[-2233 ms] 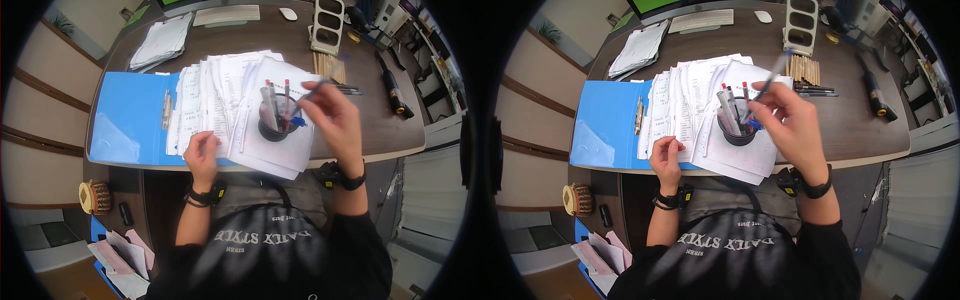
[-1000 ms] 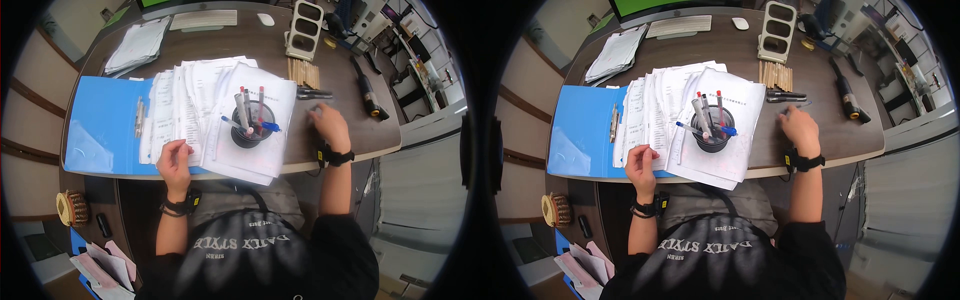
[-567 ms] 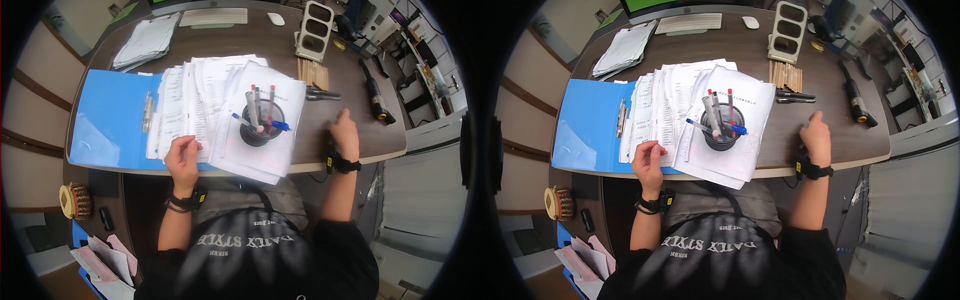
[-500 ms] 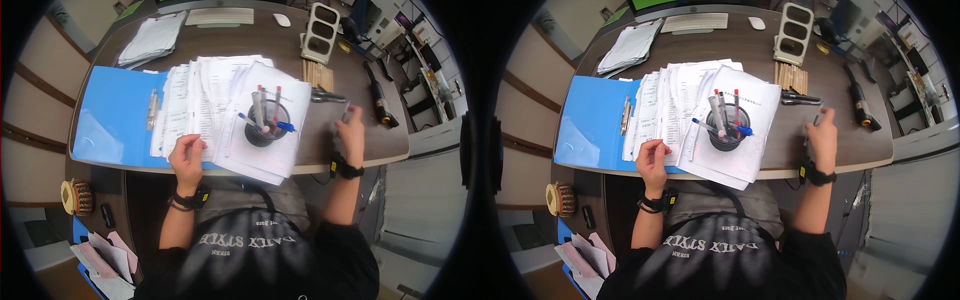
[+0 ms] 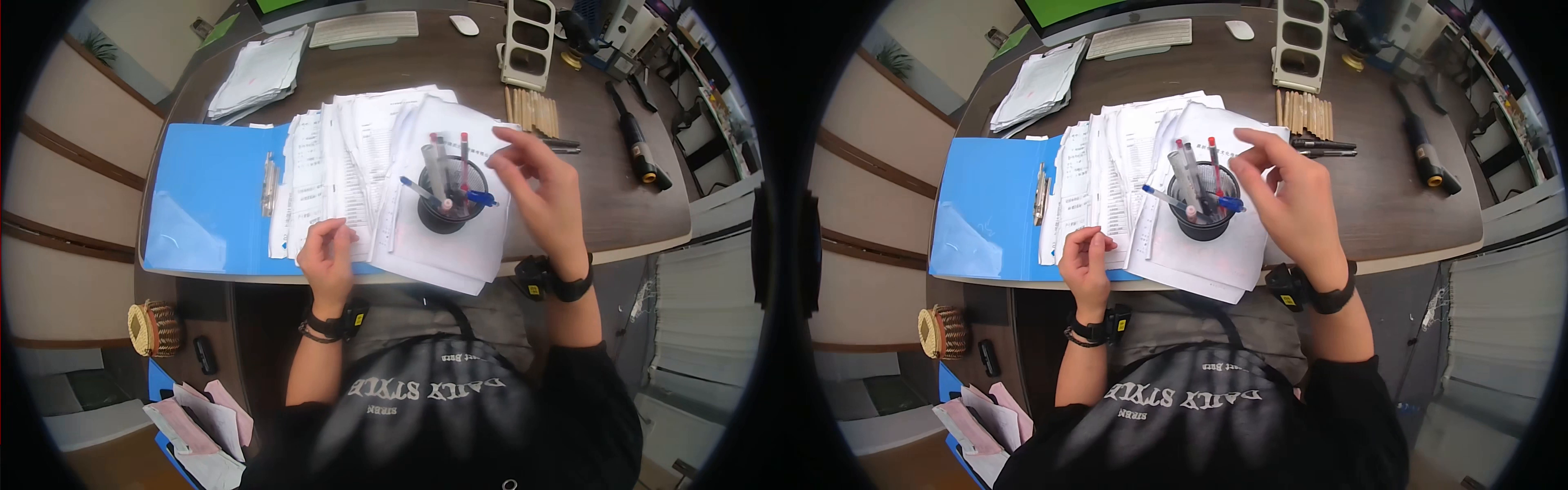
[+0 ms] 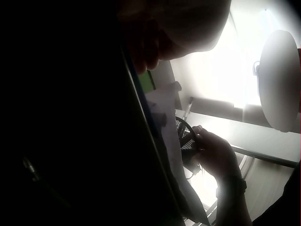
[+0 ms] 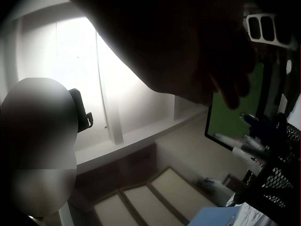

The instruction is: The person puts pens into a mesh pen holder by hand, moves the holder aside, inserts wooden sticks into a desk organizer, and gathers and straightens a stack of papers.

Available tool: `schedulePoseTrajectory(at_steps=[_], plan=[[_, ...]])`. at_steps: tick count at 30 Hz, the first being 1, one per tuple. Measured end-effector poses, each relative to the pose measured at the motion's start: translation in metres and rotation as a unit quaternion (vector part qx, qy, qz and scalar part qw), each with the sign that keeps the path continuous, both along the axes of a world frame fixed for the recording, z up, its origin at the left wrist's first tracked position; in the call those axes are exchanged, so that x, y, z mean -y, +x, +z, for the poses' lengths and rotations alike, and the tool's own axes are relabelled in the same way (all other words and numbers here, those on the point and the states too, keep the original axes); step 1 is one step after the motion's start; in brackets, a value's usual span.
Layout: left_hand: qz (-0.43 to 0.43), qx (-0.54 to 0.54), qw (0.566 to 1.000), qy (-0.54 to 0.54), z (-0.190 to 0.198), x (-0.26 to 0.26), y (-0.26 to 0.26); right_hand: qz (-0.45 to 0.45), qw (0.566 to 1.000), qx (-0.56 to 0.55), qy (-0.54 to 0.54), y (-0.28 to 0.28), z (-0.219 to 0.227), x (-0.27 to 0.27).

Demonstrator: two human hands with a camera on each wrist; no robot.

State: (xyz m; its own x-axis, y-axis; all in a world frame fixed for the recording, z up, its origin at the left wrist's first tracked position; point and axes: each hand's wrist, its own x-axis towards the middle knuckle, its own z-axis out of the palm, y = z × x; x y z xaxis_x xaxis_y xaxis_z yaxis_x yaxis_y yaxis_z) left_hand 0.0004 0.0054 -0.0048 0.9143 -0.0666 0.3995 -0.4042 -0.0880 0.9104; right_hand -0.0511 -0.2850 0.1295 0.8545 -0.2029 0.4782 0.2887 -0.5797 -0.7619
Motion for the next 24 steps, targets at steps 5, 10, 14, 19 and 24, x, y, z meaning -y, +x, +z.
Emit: schedulePoseTrajectory(at_steps=[5,10,14,19,24], plan=[[-0.002,-0.011,1.000,-0.022,0.003,0.003,-0.002,-0.147,0.979,-0.077,-0.116,0.001,-0.013,0.045],[-0.009,-0.004,1.000,-0.022,0.004,0.002,-0.002,-0.169,0.891,-0.155,-0.391,-0.003,-0.080,0.108],[-0.002,0.004,1.000,-0.015,0.003,0.003,-0.002,-0.118,0.894,-0.239,-0.360,-0.008,-0.082,0.114],[-0.010,-0.004,1.000,-0.017,0.004,0.002,-0.002,-0.178,0.890,-0.200,-0.368,-0.006,-0.077,0.110],[-0.008,0.000,1.000,-0.023,0.003,0.003,-0.001,-0.133,0.893,-0.197,-0.381,0.004,-0.089,0.120]])
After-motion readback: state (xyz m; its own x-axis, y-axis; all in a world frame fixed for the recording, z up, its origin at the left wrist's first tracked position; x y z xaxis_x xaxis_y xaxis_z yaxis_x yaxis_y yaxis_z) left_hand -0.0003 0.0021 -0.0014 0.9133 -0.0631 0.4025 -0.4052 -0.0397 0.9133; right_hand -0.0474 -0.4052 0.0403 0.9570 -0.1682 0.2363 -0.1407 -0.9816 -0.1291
